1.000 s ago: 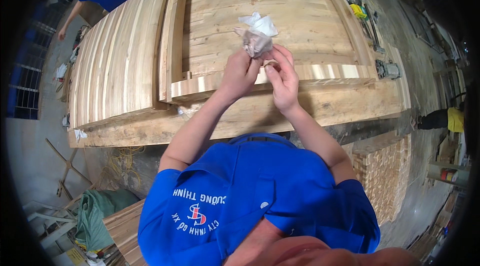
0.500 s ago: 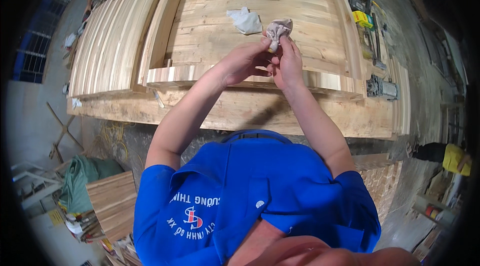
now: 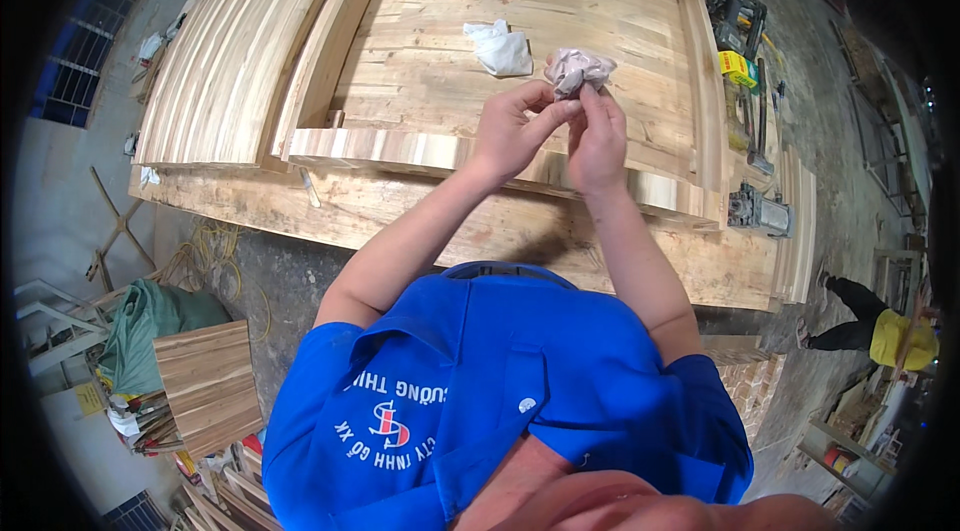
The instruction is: The person aligns and positions large wooden panels on a workbench, then wipes the surface with a cloth. They flip the panel to inspect the underside and continue wiping. The person also handles smaller wooden pieces and places them on the panel.
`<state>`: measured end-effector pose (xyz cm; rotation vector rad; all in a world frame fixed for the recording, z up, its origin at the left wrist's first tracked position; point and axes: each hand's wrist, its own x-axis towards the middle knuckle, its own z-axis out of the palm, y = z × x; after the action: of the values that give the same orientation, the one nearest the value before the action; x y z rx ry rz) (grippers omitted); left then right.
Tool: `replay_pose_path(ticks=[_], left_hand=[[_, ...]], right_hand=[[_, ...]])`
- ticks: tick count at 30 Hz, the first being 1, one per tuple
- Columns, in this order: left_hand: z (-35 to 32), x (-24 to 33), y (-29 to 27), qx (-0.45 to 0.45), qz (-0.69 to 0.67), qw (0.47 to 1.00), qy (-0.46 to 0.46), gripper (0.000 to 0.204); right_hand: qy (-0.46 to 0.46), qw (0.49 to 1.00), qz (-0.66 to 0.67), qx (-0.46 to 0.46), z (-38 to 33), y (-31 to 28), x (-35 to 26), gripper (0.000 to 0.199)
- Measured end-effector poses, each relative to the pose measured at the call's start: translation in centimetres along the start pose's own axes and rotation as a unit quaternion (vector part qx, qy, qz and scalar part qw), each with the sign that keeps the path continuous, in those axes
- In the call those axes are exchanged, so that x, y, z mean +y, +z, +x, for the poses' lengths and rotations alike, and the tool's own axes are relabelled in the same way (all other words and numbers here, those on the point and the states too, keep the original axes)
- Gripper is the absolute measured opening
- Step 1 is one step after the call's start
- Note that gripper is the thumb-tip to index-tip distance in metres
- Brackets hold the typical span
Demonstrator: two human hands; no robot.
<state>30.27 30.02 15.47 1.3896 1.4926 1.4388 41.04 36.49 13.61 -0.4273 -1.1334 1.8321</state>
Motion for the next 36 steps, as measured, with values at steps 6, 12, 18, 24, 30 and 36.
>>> replay_pose_path(ticks=[6, 12, 18, 24, 30, 36], left_hand=[[0.0, 0.9, -1.2, -0.05, -0.142, 0.988, 0.03, 0.014], [0.7, 2.0, -1.9, 0.07, 0.162, 0.964, 0.2, 0.01], [1.5, 1.6, -1.8, 0.057, 0.157, 0.966, 0.198, 0.013], [1.9, 2.0, -1.9, -0.024, 0.088, 0.972, 0.218, 0.022], [3.0, 4.0, -4.8, 0.011, 0.517, 0.818, 0.252, 0.017], [3.5, 4.9, -4.8, -0.043, 0.522, 0.83, 0.192, 0.022]], right_hand=[[0.116, 0.979, 0.018, -0.165, 1.9, -1.5, -2.9, 0.036], [0.026, 0.989, -0.076, -0.125, 1.9, 0.3, -3.2, 0.022], [-0.026, 0.993, -0.041, -0.109, 2.3, -0.9, -2.3, 0.021], [-0.009, 0.978, -0.037, -0.204, 3.2, 0.8, -4.1, 0.048], [0.107, 0.964, 0.104, -0.218, 2.7, -0.9, -4.2, 0.039], [0.066, 0.993, 0.088, -0.037, 3.2, 1.1, -1.3, 0.028]])
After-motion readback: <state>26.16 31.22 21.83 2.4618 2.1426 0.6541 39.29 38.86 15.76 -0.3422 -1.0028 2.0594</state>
